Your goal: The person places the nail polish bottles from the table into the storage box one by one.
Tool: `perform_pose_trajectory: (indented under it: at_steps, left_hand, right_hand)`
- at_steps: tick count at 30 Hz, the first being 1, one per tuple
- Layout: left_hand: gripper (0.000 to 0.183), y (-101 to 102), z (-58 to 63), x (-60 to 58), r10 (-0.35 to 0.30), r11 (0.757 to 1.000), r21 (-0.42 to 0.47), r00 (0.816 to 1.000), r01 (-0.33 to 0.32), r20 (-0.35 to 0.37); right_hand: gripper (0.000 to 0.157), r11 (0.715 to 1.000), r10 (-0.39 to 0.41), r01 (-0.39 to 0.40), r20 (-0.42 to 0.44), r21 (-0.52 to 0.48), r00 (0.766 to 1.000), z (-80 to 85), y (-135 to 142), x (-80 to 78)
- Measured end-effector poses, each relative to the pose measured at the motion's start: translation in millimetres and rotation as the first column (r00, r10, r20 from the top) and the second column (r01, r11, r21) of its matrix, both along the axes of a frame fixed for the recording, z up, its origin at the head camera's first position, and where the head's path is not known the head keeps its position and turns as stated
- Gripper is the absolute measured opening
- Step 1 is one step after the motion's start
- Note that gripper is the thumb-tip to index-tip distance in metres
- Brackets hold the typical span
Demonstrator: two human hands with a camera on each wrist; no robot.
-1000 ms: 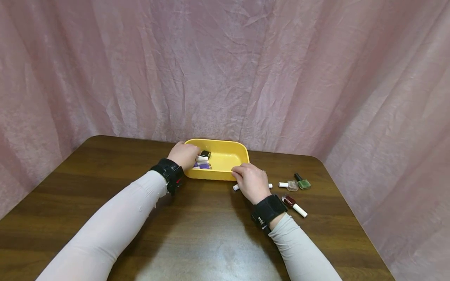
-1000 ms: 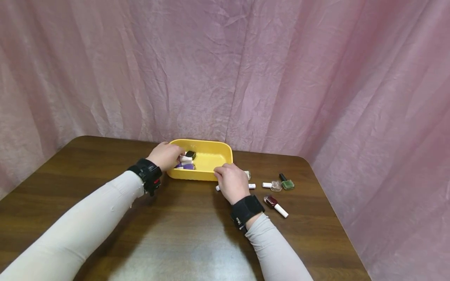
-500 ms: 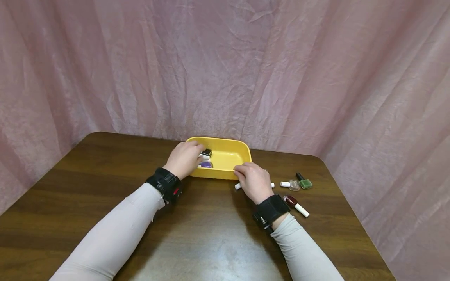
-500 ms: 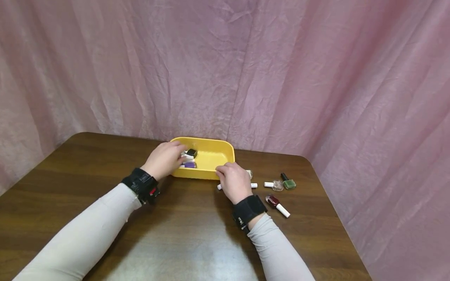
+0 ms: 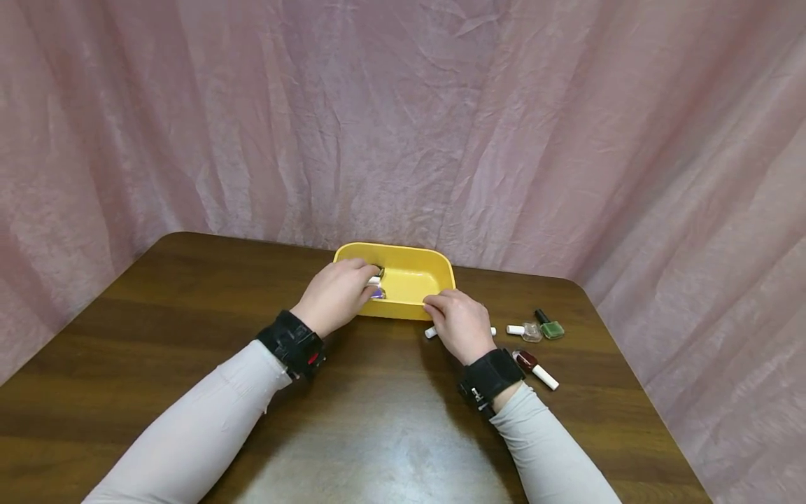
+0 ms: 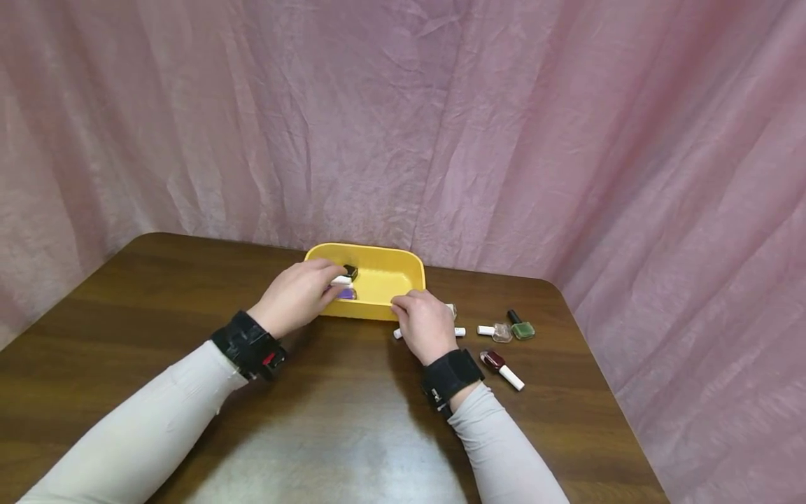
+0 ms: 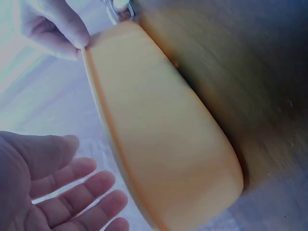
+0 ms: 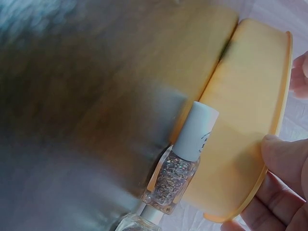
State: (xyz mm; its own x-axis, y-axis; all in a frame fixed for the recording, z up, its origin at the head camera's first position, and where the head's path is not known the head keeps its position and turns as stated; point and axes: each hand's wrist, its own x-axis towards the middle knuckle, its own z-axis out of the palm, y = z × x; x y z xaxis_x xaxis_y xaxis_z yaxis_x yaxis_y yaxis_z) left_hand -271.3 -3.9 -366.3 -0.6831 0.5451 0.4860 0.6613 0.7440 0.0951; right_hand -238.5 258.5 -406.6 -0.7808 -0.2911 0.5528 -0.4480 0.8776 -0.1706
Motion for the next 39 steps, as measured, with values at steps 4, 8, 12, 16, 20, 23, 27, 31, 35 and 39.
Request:
perform_pose_trajectory:
  at_steps: [4,8,12,16,20,23,27,31,35,39]
  left_hand:
    - [0.029,-1,0.2,6.7,-0.040,0.999,-0.005,0.998,0.040,-0.047]
    - [0.024,-3,-4.2,9.7,-0.053,0.998,-0.021,0.995,0.051,-0.082]
    - [0.025,-5,-7.5,10.2,-0.037,0.998,-0.055,0.995,0.032,-0.087]
    - [0.027,-7,-10.1,10.0,-0.018,0.997,-0.076,0.997,0.012,-0.073]
    - [0.031,-9,-12.5,9.8,-0.004,0.995,-0.098,0.998,-0.003,-0.068]
    - [0.032,-10,-14.2,9.6,0.005,0.994,-0.111,0.997,-0.014,-0.075]
    - [0.031,-11,-15.4,10.5,0.014,0.994,-0.111,0.996,-0.023,-0.084]
    - [0.027,-11,-17.0,11.1,0.020,0.994,-0.106,0.996,-0.029,-0.091]
    - [0.023,-11,-19.2,10.4,0.028,0.993,-0.108,0.995,-0.039,-0.098]
    - [0.020,-11,-19.7,8.8,0.025,0.994,-0.107,0.994,-0.036,-0.106]
  right_hand:
    - [0.008,1.000,0.003,-0.003,0.001,-0.001,1.000,1.5,0,-0.6]
    - [0.007,1.000,0.003,-0.003,-0.002,0.003,1.000,3.2,0,-0.4]
    - [0.007,1.000,0.001,0.000,-0.012,0.006,1.000,3.6,0,-0.4]
    - [0.007,1.000,-0.001,0.001,-0.013,0.002,1.000,2.3,0,0.1]
    - [0.007,1.000,0.000,0.000,-0.004,-0.002,1.000,0.9,0,0.4]
    - [0.008,1.000,-0.001,0.001,0.000,-0.002,1.000,0.4,0,0.3]
    - [0.008,1.000,-0.002,0.002,-0.002,0.000,1.000,1.2,0,1.0]
    - [0.008,1.000,0.000,0.000,-0.001,-0.002,1.000,1.1,-1,1.9]
    - [0.008,1.000,0.000,0.000,0.001,-0.001,1.000,-0.2,-1,1.7]
    - [0.009,1.000,-0.003,0.003,-0.009,0.002,1.000,-0.9,0,0.6]
